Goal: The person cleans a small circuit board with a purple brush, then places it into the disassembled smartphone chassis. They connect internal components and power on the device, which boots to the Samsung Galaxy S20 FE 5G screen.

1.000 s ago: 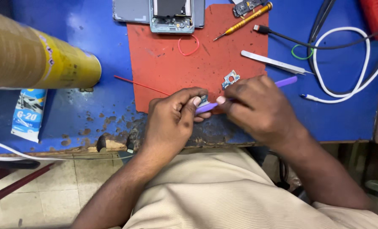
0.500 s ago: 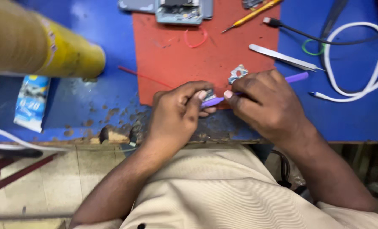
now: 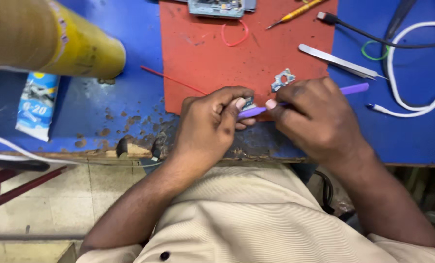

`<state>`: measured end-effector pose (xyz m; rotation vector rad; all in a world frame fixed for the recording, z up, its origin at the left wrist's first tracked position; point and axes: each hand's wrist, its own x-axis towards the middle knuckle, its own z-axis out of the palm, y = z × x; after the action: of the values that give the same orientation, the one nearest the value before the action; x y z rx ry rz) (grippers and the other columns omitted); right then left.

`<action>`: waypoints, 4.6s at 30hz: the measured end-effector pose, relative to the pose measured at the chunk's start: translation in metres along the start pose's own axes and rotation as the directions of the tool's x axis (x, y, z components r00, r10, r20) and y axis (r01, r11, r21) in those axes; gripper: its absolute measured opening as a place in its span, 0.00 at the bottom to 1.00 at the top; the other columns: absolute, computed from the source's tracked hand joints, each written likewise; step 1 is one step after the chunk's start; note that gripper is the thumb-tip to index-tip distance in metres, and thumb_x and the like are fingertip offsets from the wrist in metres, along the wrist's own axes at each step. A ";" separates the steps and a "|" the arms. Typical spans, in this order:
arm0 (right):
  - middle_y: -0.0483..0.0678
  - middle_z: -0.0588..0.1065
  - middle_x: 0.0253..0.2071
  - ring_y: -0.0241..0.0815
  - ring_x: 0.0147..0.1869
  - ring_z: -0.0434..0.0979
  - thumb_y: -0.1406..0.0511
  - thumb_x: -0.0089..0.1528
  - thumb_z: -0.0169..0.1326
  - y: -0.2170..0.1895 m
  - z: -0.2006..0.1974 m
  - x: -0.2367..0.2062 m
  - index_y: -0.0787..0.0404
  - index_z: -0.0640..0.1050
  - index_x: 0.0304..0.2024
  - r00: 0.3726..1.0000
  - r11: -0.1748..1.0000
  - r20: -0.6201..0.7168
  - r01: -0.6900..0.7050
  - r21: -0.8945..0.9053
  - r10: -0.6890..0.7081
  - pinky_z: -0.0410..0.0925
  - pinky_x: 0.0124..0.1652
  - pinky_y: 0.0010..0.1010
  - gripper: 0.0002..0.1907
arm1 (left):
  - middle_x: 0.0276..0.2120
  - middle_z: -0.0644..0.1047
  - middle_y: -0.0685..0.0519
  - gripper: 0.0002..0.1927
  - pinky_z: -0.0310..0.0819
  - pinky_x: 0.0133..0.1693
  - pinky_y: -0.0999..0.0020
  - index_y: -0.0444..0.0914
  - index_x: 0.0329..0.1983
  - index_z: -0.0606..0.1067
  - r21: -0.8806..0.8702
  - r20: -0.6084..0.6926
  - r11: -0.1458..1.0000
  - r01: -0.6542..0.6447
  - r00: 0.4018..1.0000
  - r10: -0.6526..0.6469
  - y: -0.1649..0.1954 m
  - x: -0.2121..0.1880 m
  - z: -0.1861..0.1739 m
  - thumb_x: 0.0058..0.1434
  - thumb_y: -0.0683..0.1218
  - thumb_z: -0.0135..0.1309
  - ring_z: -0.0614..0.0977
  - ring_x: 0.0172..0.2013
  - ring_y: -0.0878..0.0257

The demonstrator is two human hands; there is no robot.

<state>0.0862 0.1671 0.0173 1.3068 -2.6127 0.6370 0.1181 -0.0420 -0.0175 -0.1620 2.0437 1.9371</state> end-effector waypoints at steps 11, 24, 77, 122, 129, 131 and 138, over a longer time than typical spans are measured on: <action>0.52 0.75 0.41 0.49 0.41 0.77 0.78 0.58 0.67 0.019 -0.016 -0.046 0.65 0.76 0.37 0.965 0.981 -0.178 -0.191 0.020 0.192 0.69 0.40 0.37 0.13 | 0.36 0.85 0.48 0.12 0.88 0.41 0.72 0.30 0.53 0.77 -0.080 0.028 0.997 0.012 1.000 -0.010 -0.002 0.000 -0.002 0.72 0.40 0.47 0.89 0.38 0.65; 0.52 0.76 0.44 0.47 0.43 0.78 0.83 0.69 0.66 0.032 0.014 -0.091 0.64 0.76 0.45 0.822 0.937 -0.466 -0.347 0.046 0.327 0.71 0.41 0.32 0.14 | 0.40 0.85 0.47 0.15 0.86 0.39 0.73 0.32 0.60 0.75 -0.108 0.021 0.993 -0.046 0.999 0.048 -0.002 -0.003 -0.001 0.73 0.40 0.46 0.88 0.39 0.65; 0.53 0.75 0.46 0.50 0.45 0.78 0.76 0.60 0.57 -0.051 -0.013 -0.046 0.59 0.77 0.63 0.883 0.883 0.012 -0.470 0.007 0.470 0.73 0.43 0.39 0.28 | 0.59 0.69 0.49 0.25 0.59 0.59 0.47 0.38 0.56 0.74 0.784 0.048 0.508 -0.358 0.850 0.525 0.000 -0.023 0.015 0.57 0.49 0.67 0.68 0.61 0.48; 0.52 0.65 0.34 0.51 0.35 0.72 0.71 0.57 0.58 -0.046 0.003 -0.025 0.70 0.68 0.68 0.891 0.910 0.250 -0.408 0.075 0.379 0.69 0.33 0.41 0.35 | 0.60 0.68 0.50 0.22 0.58 0.58 0.46 0.37 0.56 0.76 0.796 0.111 0.474 -0.376 0.862 0.495 -0.007 -0.014 0.006 0.63 0.50 0.64 0.68 0.61 0.49; 0.51 0.65 0.32 0.50 0.35 0.73 0.71 0.57 0.58 -0.045 -0.004 -0.023 0.69 0.68 0.67 0.894 0.907 0.238 -0.411 0.097 0.380 0.69 0.32 0.41 0.34 | 0.60 0.69 0.51 0.21 0.58 0.58 0.46 0.38 0.55 0.76 0.799 0.105 0.474 -0.370 0.862 0.496 -0.004 -0.015 0.010 0.61 0.51 0.64 0.68 0.61 0.49; 0.52 0.66 0.34 0.51 0.36 0.73 0.72 0.56 0.57 -0.044 -0.003 -0.023 0.71 0.68 0.67 0.912 0.919 0.214 -0.379 0.108 0.351 0.69 0.33 0.41 0.35 | 0.60 0.69 0.50 0.22 0.58 0.58 0.46 0.38 0.55 0.77 0.808 0.092 0.467 -0.359 0.860 0.502 -0.003 -0.013 0.009 0.61 0.51 0.65 0.68 0.61 0.48; 0.51 0.67 0.34 0.50 0.36 0.74 0.71 0.57 0.57 -0.042 -0.002 -0.022 0.71 0.68 0.65 0.900 0.914 0.244 -0.393 0.099 0.361 0.70 0.31 0.40 0.32 | 0.60 0.69 0.50 0.21 0.58 0.58 0.46 0.39 0.54 0.77 0.803 0.090 0.476 -0.358 0.863 0.498 -0.003 -0.014 0.012 0.61 0.51 0.65 0.68 0.61 0.48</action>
<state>0.1329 0.1618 0.0245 0.9504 -3.0965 0.7922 0.1345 -0.0325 -0.0166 0.4871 3.0831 0.9697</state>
